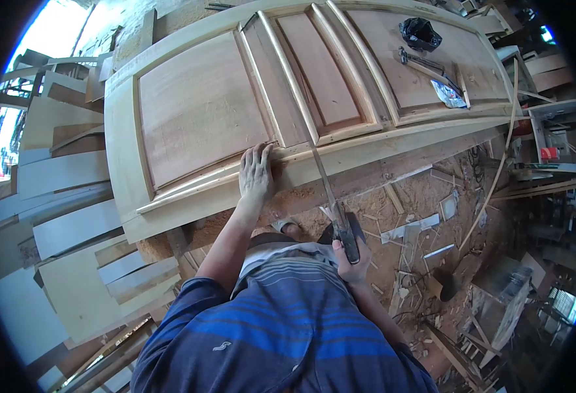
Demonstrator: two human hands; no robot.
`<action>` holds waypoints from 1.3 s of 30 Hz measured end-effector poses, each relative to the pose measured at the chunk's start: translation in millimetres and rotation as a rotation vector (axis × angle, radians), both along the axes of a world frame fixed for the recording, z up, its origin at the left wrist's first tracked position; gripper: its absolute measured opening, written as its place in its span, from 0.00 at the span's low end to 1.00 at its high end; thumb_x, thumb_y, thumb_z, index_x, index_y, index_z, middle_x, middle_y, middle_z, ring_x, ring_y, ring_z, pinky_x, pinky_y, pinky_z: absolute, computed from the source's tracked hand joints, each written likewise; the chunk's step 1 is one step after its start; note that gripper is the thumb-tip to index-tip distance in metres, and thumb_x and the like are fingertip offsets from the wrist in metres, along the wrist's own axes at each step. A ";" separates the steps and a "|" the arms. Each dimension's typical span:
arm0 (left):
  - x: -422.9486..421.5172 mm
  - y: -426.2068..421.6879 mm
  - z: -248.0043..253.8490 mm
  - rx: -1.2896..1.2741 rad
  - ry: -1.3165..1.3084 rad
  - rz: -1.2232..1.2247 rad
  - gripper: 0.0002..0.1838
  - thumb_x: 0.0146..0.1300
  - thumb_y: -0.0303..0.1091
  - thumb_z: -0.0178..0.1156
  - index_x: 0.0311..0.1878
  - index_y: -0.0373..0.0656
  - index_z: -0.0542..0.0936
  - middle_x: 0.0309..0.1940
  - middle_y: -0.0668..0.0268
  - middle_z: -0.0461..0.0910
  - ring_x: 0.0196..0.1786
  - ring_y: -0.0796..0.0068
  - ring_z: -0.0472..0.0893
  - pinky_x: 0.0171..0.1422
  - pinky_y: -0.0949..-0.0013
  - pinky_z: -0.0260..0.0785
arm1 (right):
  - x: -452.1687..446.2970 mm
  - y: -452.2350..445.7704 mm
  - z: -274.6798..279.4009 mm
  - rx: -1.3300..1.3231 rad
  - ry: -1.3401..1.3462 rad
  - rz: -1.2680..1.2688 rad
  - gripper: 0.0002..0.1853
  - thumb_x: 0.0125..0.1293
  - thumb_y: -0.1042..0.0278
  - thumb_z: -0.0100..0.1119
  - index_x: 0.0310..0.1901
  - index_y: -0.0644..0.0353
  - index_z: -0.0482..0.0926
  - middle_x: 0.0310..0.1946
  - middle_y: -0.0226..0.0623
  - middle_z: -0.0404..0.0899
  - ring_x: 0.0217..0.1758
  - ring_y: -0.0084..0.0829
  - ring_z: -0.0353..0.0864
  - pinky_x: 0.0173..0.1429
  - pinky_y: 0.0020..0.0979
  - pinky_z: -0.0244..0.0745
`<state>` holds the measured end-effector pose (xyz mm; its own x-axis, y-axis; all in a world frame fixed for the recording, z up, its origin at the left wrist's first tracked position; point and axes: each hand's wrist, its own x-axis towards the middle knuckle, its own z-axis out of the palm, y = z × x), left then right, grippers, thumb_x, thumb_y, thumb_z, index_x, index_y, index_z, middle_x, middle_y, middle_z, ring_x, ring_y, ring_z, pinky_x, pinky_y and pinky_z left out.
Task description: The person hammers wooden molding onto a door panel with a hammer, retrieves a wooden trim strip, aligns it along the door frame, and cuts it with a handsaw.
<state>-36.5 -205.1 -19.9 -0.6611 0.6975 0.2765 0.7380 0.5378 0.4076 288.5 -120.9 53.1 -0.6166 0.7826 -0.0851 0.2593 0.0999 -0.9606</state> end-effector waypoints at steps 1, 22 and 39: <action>0.8 0.1 0.9 -0.002 0.011 0.001 0.34 0.72 0.51 0.68 0.74 0.42 0.76 0.70 0.52 0.77 0.74 0.47 0.74 0.84 0.44 0.62 | 1.4 -0.5 -6.3 -0.008 0.009 0.003 0.12 0.74 0.63 0.73 0.43 0.67 0.86 0.29 0.35 0.84 0.32 0.26 0.82 0.38 0.35 0.76; 8.2 35.2 -3.1 0.058 -0.026 0.034 0.27 0.69 0.47 0.71 0.65 0.44 0.77 0.58 0.56 0.81 0.65 0.51 0.78 0.73 0.48 0.67 | 9.1 -6.7 -17.1 0.131 0.002 0.098 0.16 0.75 0.58 0.75 0.36 0.62 0.84 0.23 0.31 0.77 0.27 0.25 0.76 0.33 0.36 0.69; -12.0 38.1 -8.3 -0.143 0.027 0.008 0.55 0.68 0.56 0.71 0.89 0.39 0.56 0.90 0.48 0.56 0.93 0.49 0.50 0.98 0.45 0.34 | -2.7 -35.8 -58.1 -0.087 -0.037 0.049 0.14 0.76 0.60 0.73 0.47 0.64 0.87 0.33 0.34 0.86 0.35 0.26 0.84 0.43 0.32 0.78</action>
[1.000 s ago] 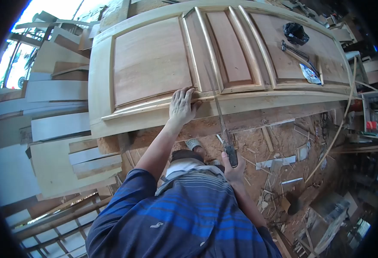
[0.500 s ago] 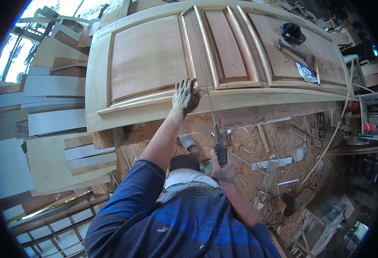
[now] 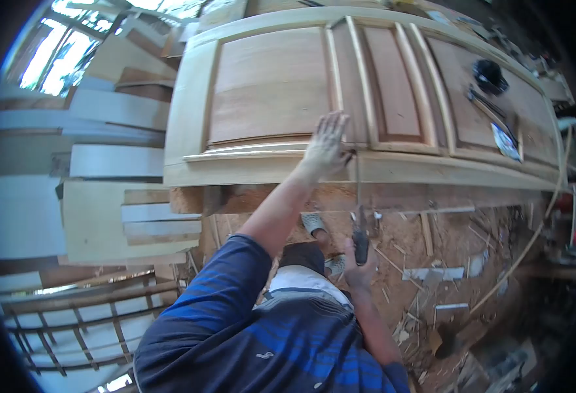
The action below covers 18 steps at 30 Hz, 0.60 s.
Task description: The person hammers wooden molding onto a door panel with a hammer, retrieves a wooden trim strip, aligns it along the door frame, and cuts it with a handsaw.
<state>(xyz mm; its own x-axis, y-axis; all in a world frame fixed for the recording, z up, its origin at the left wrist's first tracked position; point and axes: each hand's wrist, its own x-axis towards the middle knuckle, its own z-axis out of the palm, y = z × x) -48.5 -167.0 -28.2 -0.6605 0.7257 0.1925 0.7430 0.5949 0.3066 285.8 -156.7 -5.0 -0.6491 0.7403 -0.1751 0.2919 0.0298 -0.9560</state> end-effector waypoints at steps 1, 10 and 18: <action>-0.3 -0.6 6.1 -0.046 0.002 -0.018 0.56 0.67 0.57 0.71 0.89 0.40 0.56 0.89 0.48 0.57 0.93 0.49 0.51 0.98 0.45 0.34 | -1.7 -0.7 10.5 0.035 -0.011 0.018 0.14 0.77 0.60 0.73 0.47 0.64 0.87 0.33 0.34 0.86 0.35 0.26 0.83 0.43 0.32 0.78; -1.5 3.8 11.4 -0.052 -0.070 -0.022 0.59 0.63 0.64 0.68 0.88 0.38 0.58 0.87 0.50 0.61 0.92 0.51 0.53 0.98 0.44 0.34 | -5.1 -0.6 19.9 0.053 -0.027 0.020 0.14 0.77 0.61 0.72 0.48 0.66 0.88 0.32 0.32 0.84 0.36 0.24 0.81 0.42 0.33 0.75; -2.7 3.3 14.3 -0.074 -0.147 -0.010 0.59 0.64 0.63 0.69 0.89 0.40 0.57 0.88 0.52 0.60 0.92 0.53 0.53 0.98 0.44 0.33 | 1.8 2.9 14.5 0.004 -0.122 0.054 0.15 0.77 0.60 0.72 0.50 0.66 0.88 0.32 0.33 0.85 0.36 0.24 0.83 0.44 0.32 0.77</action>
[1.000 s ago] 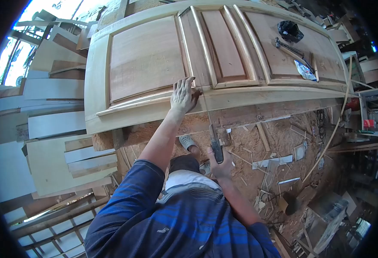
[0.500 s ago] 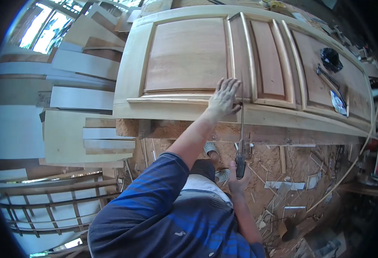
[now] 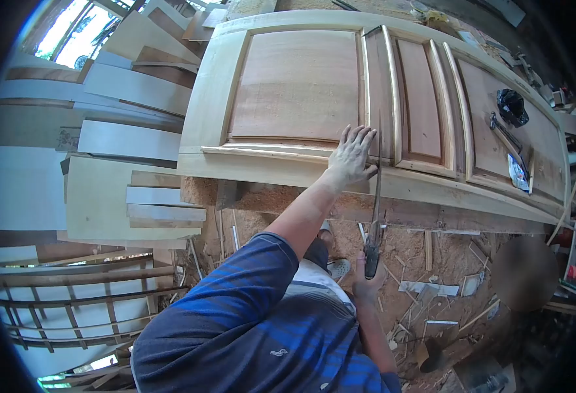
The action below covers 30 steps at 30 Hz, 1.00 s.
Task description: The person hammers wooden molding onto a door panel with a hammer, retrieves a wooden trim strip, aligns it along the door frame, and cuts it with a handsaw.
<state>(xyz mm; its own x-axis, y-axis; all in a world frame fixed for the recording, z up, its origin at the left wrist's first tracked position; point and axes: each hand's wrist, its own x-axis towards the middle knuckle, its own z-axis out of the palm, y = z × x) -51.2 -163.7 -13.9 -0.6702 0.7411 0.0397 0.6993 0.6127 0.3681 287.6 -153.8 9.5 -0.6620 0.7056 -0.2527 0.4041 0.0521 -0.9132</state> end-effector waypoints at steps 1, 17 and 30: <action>-0.3 -0.6 0.8 -0.018 0.001 -0.003 0.58 0.65 0.63 0.68 0.89 0.40 0.56 0.88 0.53 0.60 0.93 0.53 0.52 0.99 0.45 0.33 | -1.0 -1.5 0.8 0.027 0.003 -0.005 0.15 0.77 0.60 0.72 0.50 0.66 0.88 0.32 0.33 0.85 0.36 0.24 0.83 0.44 0.33 0.77; -3.2 25.7 -22.1 0.102 0.153 0.500 0.37 0.70 0.44 0.63 0.81 0.47 0.72 0.78 0.56 0.76 0.86 0.56 0.66 0.96 0.38 0.37 | -14.7 -0.8 31.1 0.345 0.150 -0.049 0.32 0.78 0.62 0.71 0.77 0.67 0.73 0.62 0.46 0.84 0.63 0.34 0.85 0.69 0.38 0.78; 0.1 29.4 -21.4 0.019 0.142 0.548 0.30 0.75 0.48 0.61 0.77 0.48 0.77 0.75 0.57 0.78 0.85 0.54 0.65 0.95 0.34 0.40 | -18.4 3.2 48.7 -0.020 0.045 -0.090 0.35 0.76 0.61 0.74 0.78 0.67 0.75 0.48 0.41 0.89 0.46 0.25 0.88 0.55 0.32 0.84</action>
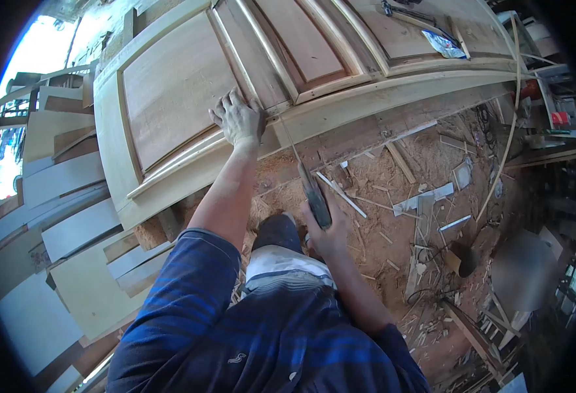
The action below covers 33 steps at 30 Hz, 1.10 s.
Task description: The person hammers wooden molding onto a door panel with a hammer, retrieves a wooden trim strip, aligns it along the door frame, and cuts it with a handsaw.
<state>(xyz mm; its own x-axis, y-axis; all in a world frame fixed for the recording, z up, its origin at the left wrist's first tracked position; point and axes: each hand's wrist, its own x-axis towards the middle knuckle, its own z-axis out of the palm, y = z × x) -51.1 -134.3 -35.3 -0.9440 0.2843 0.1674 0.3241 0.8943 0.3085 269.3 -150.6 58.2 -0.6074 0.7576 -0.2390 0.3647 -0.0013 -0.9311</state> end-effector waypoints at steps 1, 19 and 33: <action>-1.5 1.3 0.5 0.000 0.002 -0.001 0.30 0.75 0.49 0.61 0.77 0.49 0.77 0.75 0.57 0.78 0.85 0.54 0.66 0.95 0.34 0.40 | -0.3 -0.4 -1.1 -0.001 0.003 0.003 0.34 0.76 0.61 0.73 0.78 0.67 0.75 0.48 0.41 0.89 0.46 0.25 0.88 0.56 0.31 0.83; -1.6 0.6 5.9 0.015 -0.083 -0.024 0.35 0.74 0.46 0.60 0.82 0.48 0.70 0.82 0.56 0.69 0.89 0.52 0.59 0.97 0.35 0.32 | 0.7 -6.2 -13.3 0.072 0.041 -0.020 0.25 0.78 0.66 0.70 0.70 0.68 0.79 0.41 0.27 0.84 0.45 0.21 0.82 0.52 0.27 0.78; 1.1 2.2 3.4 0.010 -0.039 -0.026 0.33 0.76 0.46 0.57 0.82 0.48 0.71 0.81 0.57 0.72 0.88 0.55 0.61 0.97 0.37 0.35 | 4.0 6.5 -17.3 -0.050 0.026 0.004 0.32 0.77 0.59 0.72 0.77 0.65 0.76 0.50 0.48 0.92 0.51 0.37 0.93 0.60 0.39 0.84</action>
